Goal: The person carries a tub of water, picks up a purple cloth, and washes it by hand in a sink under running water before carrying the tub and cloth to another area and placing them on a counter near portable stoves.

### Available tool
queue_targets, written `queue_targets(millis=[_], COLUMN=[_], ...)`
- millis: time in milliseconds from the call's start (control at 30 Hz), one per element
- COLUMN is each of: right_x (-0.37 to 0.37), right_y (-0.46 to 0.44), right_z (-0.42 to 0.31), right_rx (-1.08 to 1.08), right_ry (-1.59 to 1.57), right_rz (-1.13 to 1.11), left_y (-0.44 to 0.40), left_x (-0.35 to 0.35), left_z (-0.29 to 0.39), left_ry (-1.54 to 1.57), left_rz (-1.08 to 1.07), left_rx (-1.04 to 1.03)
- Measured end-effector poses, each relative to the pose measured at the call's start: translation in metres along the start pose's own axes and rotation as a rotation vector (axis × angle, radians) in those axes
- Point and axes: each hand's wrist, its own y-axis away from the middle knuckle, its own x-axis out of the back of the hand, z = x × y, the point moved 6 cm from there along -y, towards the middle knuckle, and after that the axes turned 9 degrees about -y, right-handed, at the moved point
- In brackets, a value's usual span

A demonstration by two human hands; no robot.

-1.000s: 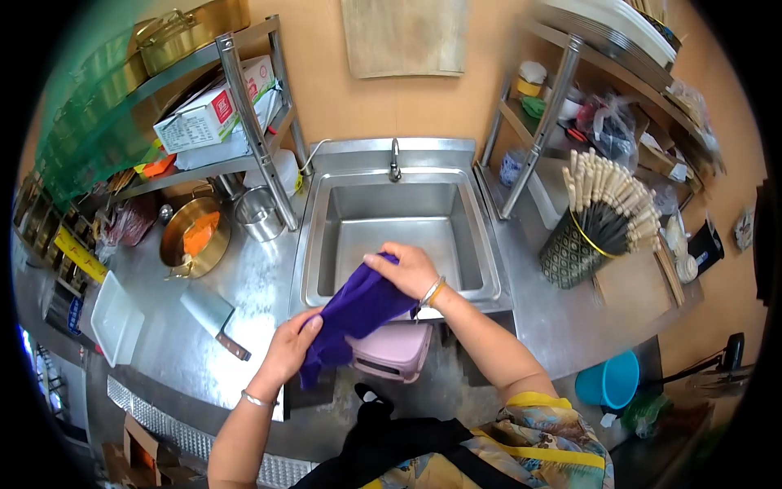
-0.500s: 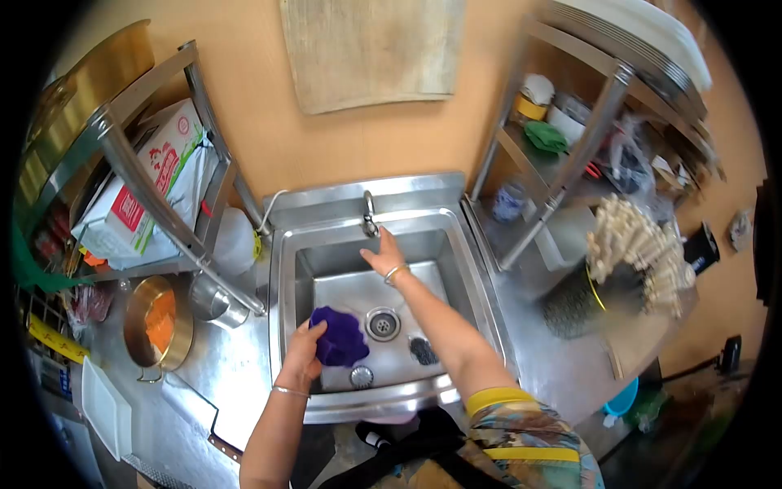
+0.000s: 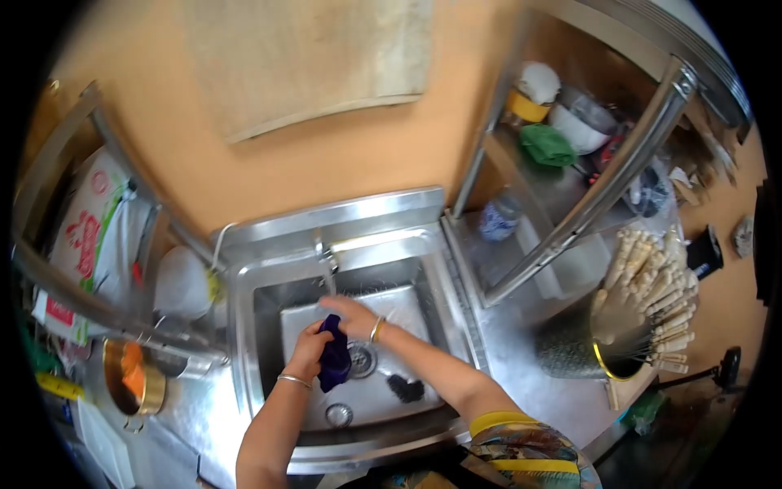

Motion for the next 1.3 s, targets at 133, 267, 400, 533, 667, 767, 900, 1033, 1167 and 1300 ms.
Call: queue_targets(millis=[133,267,400,533,667,767,900,1033,1167,1300], right_x=[0.027,0.031,0.043,0.006,-0.036,-0.047,0.001,-0.047,0.005,-0.029], right_y=[0.006,0.016,0.024,-0.01,0.002,0.019,0.022,0.03,0.019,0.035], right_z=[-0.019,0.029,0.048,0.015,-0.061,-0.048,0.05,-0.045,0.018,-0.004], right_rx=[0.071,-0.334,-0.383,-0.296,-0.153,-0.228,-0.732,-0.514,-0.73,-0.438], right_ry=[0.285,0.065,-0.169,-0.503,-0.228,0.29,0.04,0.103,0.149,0.114], right_rz=[-0.134,-0.296,0.26,0.34,0.234,0.192,0.518,0.282,0.684,0.629], left_y=[-0.017,-0.015,-0.012,-0.074,-0.056,-0.055,-0.042,-0.072,-0.048,-0.064], left_x=[-0.015,-0.003,0.016,0.026,-0.025,-0.036,-0.038,-0.004,-0.02,0.002], left_z=[0.047,0.079,0.067,-0.058,-0.037,-0.034,-0.043,-0.073,-0.033,-0.061], left_ry=[-0.741,-0.26,-0.024,0.625,0.93,0.887,0.874,0.933,0.687,0.678], left_rz=[0.041,0.191,0.455,0.134,-0.061,-0.113,-0.133,-0.49,-0.037,-0.001], left_rx=[-0.57,-0.52,-0.69,-0.115,-0.012,0.005,0.006,-0.223,-0.012,-0.002])
